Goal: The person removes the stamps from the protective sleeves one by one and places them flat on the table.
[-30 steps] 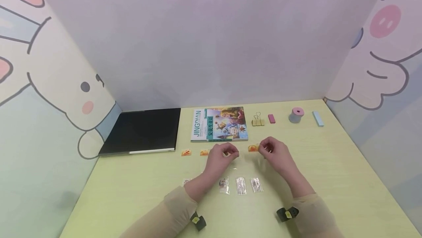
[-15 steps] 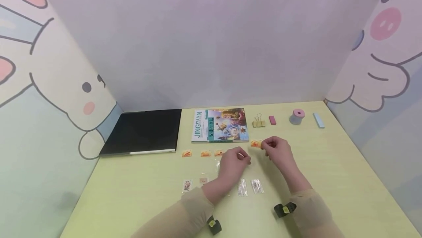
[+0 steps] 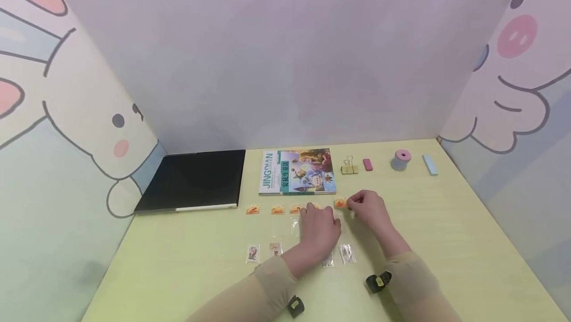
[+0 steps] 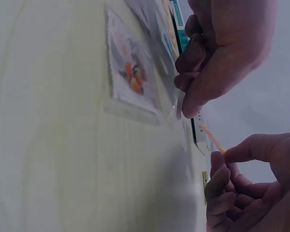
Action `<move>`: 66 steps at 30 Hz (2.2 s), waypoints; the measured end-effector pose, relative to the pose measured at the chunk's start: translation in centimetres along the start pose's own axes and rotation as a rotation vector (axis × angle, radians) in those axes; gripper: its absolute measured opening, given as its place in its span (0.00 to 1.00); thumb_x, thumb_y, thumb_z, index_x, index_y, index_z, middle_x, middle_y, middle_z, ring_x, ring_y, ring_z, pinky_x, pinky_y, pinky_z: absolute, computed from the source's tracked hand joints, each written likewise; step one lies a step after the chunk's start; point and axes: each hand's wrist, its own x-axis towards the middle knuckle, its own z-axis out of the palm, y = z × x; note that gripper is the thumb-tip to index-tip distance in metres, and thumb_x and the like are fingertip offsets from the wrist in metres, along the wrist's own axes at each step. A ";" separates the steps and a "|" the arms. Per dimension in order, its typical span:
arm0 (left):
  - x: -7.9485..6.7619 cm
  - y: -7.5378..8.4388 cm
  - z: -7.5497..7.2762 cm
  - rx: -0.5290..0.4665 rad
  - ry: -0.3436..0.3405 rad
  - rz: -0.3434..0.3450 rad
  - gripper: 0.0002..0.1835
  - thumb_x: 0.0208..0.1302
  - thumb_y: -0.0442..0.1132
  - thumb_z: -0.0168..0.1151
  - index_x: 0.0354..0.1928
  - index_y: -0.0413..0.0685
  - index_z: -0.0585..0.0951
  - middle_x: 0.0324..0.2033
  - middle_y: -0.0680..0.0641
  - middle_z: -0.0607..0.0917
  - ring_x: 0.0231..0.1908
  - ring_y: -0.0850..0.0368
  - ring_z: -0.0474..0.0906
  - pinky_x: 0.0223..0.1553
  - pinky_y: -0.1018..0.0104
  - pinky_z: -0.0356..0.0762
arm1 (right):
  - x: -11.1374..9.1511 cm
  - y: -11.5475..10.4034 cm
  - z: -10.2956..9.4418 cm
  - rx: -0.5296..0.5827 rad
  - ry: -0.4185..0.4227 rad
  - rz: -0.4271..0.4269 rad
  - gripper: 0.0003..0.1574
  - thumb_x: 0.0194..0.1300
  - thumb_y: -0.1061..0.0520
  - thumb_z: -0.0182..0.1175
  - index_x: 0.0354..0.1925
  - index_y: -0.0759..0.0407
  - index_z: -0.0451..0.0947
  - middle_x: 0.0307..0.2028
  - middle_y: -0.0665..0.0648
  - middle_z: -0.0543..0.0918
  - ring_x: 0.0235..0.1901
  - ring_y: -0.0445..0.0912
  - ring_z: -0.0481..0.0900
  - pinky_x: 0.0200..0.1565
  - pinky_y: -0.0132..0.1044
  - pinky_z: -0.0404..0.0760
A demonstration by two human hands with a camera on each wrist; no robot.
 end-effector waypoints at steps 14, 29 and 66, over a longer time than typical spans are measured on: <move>0.2 0.2 0.5 0.105 -0.056 0.004 0.22 0.58 0.52 0.56 0.08 0.57 0.70 0.12 0.54 0.71 0.28 0.51 0.65 0.36 0.57 0.59 | 0.2 -0.8 1.1 -0.188 -0.027 0.024 0.13 0.54 0.53 0.61 0.30 0.63 0.83 0.23 0.55 0.81 0.22 0.45 0.73 0.23 0.35 0.70; -0.2 -0.6 -2.1 -0.122 0.020 0.017 0.22 0.62 0.52 0.53 0.10 0.58 0.69 0.09 0.57 0.68 0.29 0.53 0.63 0.38 0.58 0.56 | 0.1 -0.6 1.1 -0.195 -0.022 0.027 0.15 0.57 0.54 0.59 0.33 0.67 0.79 0.27 0.59 0.81 0.25 0.47 0.74 0.25 0.36 0.71; -9.2 -21.2 -7.4 -0.197 -0.004 0.014 0.18 0.41 0.46 0.76 0.36 0.64 0.79 0.31 0.56 0.74 0.35 0.59 0.62 0.38 0.63 0.62 | -8.6 -12.1 17.8 -0.445 -0.169 -0.664 0.18 0.47 0.46 0.71 0.33 0.50 0.76 0.27 0.44 0.69 0.30 0.39 0.66 0.32 0.31 0.69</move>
